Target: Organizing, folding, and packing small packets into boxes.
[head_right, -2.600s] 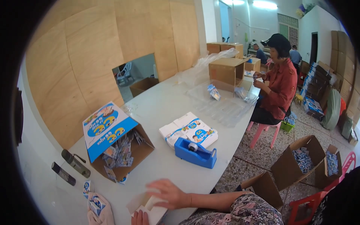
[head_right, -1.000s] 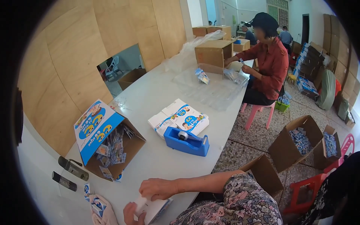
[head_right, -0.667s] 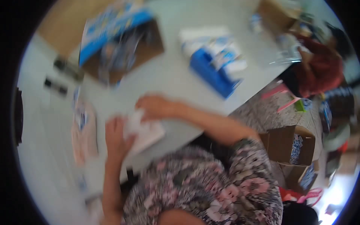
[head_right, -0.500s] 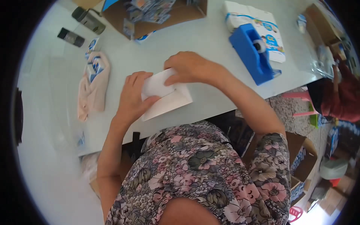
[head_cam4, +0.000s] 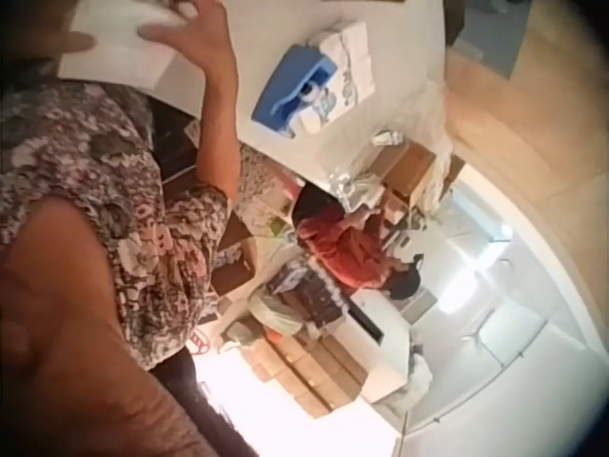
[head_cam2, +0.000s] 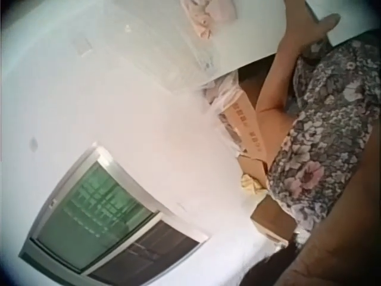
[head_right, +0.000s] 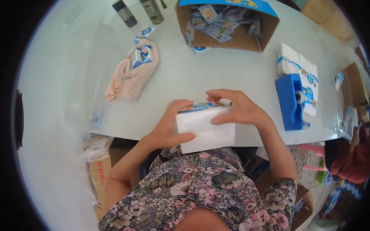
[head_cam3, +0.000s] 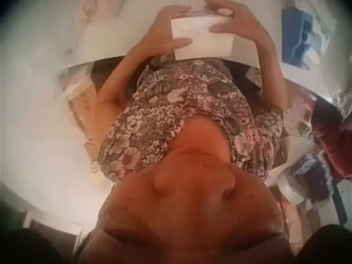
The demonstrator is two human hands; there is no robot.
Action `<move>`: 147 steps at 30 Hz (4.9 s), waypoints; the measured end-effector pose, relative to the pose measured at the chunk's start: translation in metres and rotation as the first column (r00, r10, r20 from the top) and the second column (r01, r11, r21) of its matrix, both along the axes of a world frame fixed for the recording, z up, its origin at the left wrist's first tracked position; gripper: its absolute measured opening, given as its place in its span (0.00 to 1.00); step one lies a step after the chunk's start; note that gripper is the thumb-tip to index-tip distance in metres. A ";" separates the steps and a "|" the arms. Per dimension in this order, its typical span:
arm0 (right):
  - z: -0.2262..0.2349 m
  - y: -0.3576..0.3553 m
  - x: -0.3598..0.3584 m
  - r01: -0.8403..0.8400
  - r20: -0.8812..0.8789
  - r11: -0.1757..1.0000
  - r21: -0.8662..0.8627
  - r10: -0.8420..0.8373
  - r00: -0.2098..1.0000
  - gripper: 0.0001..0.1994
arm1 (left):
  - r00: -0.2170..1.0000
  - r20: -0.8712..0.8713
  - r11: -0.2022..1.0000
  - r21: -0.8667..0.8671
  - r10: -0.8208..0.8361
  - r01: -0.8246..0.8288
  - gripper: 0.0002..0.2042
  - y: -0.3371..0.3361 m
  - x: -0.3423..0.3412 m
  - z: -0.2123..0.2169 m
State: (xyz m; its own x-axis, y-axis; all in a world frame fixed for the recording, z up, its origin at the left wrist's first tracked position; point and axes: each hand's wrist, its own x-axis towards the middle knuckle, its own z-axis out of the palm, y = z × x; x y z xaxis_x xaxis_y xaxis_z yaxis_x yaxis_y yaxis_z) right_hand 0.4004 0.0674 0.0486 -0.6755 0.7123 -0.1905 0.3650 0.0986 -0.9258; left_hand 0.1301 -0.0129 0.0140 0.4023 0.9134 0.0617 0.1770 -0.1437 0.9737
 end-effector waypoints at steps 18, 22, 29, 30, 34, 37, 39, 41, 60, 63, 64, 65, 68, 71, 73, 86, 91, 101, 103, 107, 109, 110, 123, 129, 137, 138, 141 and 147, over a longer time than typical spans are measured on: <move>-0.045 0.162 -0.056 0.163 -0.119 0.756 0.634 -0.113 0.986 0.21 | 0.503 -0.465 0.421 0.883 0.729 0.207 0.24 0.001 -0.071 -0.036; -0.067 0.176 -0.089 0.022 0.026 0.436 0.900 -0.104 0.994 0.20 | 0.651 -0.412 0.564 0.825 0.638 -0.031 0.36 0.051 -0.038 -0.028; -0.056 0.148 -0.128 0.354 -0.377 0.500 0.790 -0.060 0.924 0.08 | 0.708 -0.179 0.600 0.689 0.684 -0.405 0.62 0.098 -0.040 -0.076; -0.052 0.179 -0.111 0.471 -0.432 0.360 0.805 -0.188 0.882 0.07 | 0.630 -0.239 0.591 0.680 0.739 -0.435 0.64 0.093 -0.043 -0.086; -0.042 0.313 -0.053 0.203 0.129 0.442 0.874 -0.612 0.781 0.24 | 0.632 -0.215 0.637 0.511 0.745 -0.577 0.63 0.093 -0.039 -0.084; -0.071 0.359 -0.030 0.379 0.097 0.739 0.557 -0.511 0.854 0.33 | 0.639 -0.148 0.547 0.680 0.755 -0.489 0.60 0.093 -0.040 -0.077; -0.083 0.385 -0.027 0.444 0.020 0.745 0.497 -0.522 0.853 0.33 | 0.655 -0.127 0.429 0.842 0.745 -0.325 0.58 0.095 -0.040 -0.076; -0.102 0.403 -0.023 0.509 -0.045 0.750 0.423 -0.544 0.838 0.33 | 0.668 -0.123 0.364 0.901 0.734 -0.235 0.54 0.095 -0.038 -0.080; -0.059 0.104 0.041 -0.057 0.322 0.795 0.603 -0.177 0.930 0.26 | 0.601 -0.593 0.680 0.725 0.537 0.108 0.19 0.024 -0.072 -0.018; -0.056 0.051 0.021 0.018 0.278 0.482 0.876 -0.535 0.798 0.18 | 0.520 -0.551 0.608 0.791 0.653 0.074 0.18 0.010 -0.064 -0.006; -0.057 0.042 0.003 0.056 0.356 0.596 0.801 -0.551 0.755 0.14 | 0.576 -0.469 0.546 0.836 0.669 0.046 0.18 0.007 -0.057 -0.006; -0.058 0.028 -0.011 0.106 0.439 0.697 0.710 -0.555 0.707 0.13 | 0.633 -0.384 0.485 0.874 0.672 0.016 0.17 0.003 -0.051 -0.004; -0.068 -0.029 -0.044 -0.025 0.418 0.610 0.792 -0.511 0.751 0.18 | 0.827 -0.387 0.650 0.759 0.408 0.035 0.16 -0.013 -0.022 -0.020; -0.078 -0.053 -0.041 0.084 0.285 0.558 0.826 -0.541 0.791 0.23 | 0.851 -0.417 0.711 0.699 0.318 0.077 0.19 -0.010 0.008 -0.041; -0.087 -0.060 -0.035 0.083 0.267 0.557 0.826 -0.516 0.814 0.24 | 0.845 -0.441 0.811 0.584 0.301 0.016 0.27 -0.004 0.024 -0.052; -0.078 -0.072 -0.016 0.238 0.256 0.686 0.688 -0.536 0.805 0.26 | 0.884 -0.323 0.842 0.523 0.338 -0.130 0.39 0.006 0.032 -0.076; -0.077 -0.064 -0.023 0.229 0.268 0.700 0.677 -0.524 0.809 0.20 | 0.895 -0.348 0.889 0.446 0.280 -0.105 0.41 0.007 0.032 -0.078; -0.073 -0.020 0.007 0.394 0.087 0.775 0.494 -0.495 0.865 0.17 | 0.973 -0.199 0.985 0.148 0.117 -0.088 0.19 0.008 0.026 -0.073; -0.077 -0.008 0.011 0.261 0.135 0.628 0.733 -0.510 0.849 0.16 | 0.975 -0.163 0.986 0.088 0.153 -0.140 0.15 0.010 0.027 -0.078; -0.082 -0.014 0.009 0.262 0.078 0.514 0.817 -0.547 0.833 0.12 | 0.989 -0.024 0.938 0.319 0.149 -0.134 0.14 0.014 0.029 -0.083; -0.083 -0.028 0.005 0.340 0.047 0.701 0.626 -0.469 0.882 0.11 | 0.963 -0.010 0.777 0.593 0.270 -0.212 0.13 0.017 0.036 -0.063; -0.082 -0.037 0.000 0.378 -0.015 0.840 0.390 -0.404 0.915 0.11 | 0.963 -0.011 0.779 0.590 0.271 -0.213 0.13 0.017 0.035 -0.064; -0.082 -0.005 -0.058 0.095 0.228 0.734 0.672 -0.327 0.917 0.21 | 0.953 -0.227 0.859 0.509 0.200 -0.060 0.16 -0.004 0.021 -0.078; -0.068 -0.009 -0.028 0.129 0.093 0.783 0.609 -0.232 0.968 0.11 | 0.923 -0.104 0.668 0.720 0.371 -0.187 0.14 0.007 0.021 -0.055; -0.060 0.035 -0.030 0.152 0.170 0.456 0.877 -0.590 0.789 0.18 | 0.982 -0.145 0.841 0.541 0.123 -0.025 0.19 0.000 0.021 -0.086; -0.066 0.041 -0.033 0.155 0.165 0.446 0.882 -0.598 0.784 0.18 | 0.980 -0.142 0.855 0.516 0.141 -0.049 0.19 0.000 0.023 -0.084; -0.080 0.054 -0.033 0.002 0.295 0.462 0.887 -0.569 0.768 0.17 | 0.978 -0.152 0.854 0.518 0.145 -0.046 0.20 0.002 0.023 -0.079; -0.072 0.033 -0.011 0.316 0.041 0.584 0.748 -0.516 0.856 0.13 | 0.976 -0.189 0.901 0.433 0.112 -0.020 0.22 0.003 0.016 -0.079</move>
State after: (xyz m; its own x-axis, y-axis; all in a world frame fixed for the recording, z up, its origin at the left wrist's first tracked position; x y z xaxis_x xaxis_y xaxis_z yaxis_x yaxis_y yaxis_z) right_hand 0.3892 0.1005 -0.0233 -0.2748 0.8837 0.3788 0.7228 0.4497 -0.5247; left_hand 0.1456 -0.0098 -0.0653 0.3877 0.8425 0.3739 0.3888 -0.5172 0.7625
